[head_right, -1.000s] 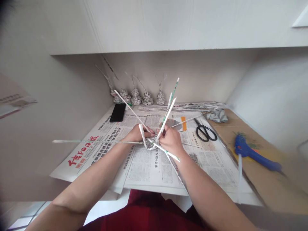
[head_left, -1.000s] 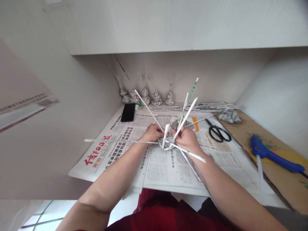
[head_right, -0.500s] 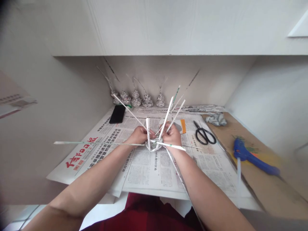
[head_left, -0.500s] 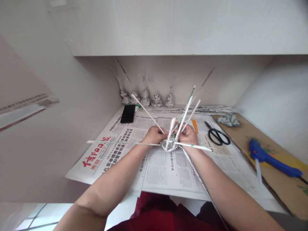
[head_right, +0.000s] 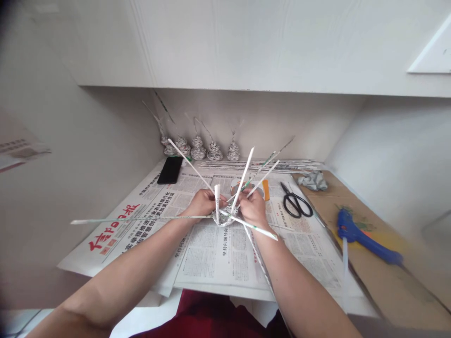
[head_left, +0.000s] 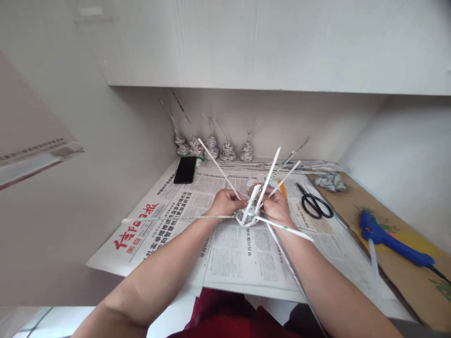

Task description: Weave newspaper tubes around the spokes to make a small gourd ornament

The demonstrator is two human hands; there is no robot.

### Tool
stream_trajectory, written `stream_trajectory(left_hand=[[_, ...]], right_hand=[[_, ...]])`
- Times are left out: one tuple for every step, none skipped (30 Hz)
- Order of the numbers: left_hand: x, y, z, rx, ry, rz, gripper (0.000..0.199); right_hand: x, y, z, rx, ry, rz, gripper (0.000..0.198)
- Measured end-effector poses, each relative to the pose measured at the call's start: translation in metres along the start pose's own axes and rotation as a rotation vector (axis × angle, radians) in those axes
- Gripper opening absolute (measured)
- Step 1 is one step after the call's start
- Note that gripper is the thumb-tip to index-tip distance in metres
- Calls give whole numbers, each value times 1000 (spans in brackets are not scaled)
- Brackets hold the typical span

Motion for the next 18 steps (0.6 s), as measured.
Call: stream_trajectory(left_hand=[[0,0,0,4,-2,3,22],[0,0,0,10,-5,5,22],[-1,0,1,16,-8,9,22],[-1,0,1,22,-11,13,22],[-2,-1,1,26,-10,16,22],[-3,-1,1,28,-6,20,22],[-4,-1,1,30,-1,25,22],[-5,-2,1,30,5,33,22],[-5,-2,1,29,11,44,22],[-6,-2,1,31,18,56,21],[-7,-3,2,39,25,65,21],[-7,-3,2,51,36,71,21],[-6,-3,3,63,49,75,21],[-6,-3,3,74,63,79,21],[-5,-3,4,84,76,84,21],[-4,-2,4,88,84,91,21],[-4,-2,4,88,90,98,21],[-3,-1,3,82,92,101,21]], right_hand=[[-1,1,0,-4,-5,-11,30],[-2,1,0,-7,-9,-23,30],[-2,2,0,-7,-13,-35,30],[-2,2,0,-4,-19,-47,29],[-1,1,1,3,-24,-59,29],[0,0,1,16,-25,-69,29],[1,-1,2,32,-19,-78,29],[3,-2,2,47,-9,-85,30],[4,-3,2,63,-2,-87,30],[5,-4,2,73,-4,-85,30],[6,-5,2,76,-22,-77,30],[7,-6,1,79,-55,-67,29],[8,-7,1,90,-100,-59,28],[9,-8,1,109,-142,-54,26],[11,-9,2,137,-175,-54,24],[13,-10,2,163,-197,-60,23],[15,-11,3,182,-203,-72,23],[18,-12,4,190,-198,-87,24]])
Point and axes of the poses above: each hand's wrist, its own y-axis towards the middle knuckle, its own z-axis out of the palm, x = y × z, the point moved 4 cm from there along y, towards the middle knuckle, and after that the axes turned 1 degree about x, right-handed, at the moved point
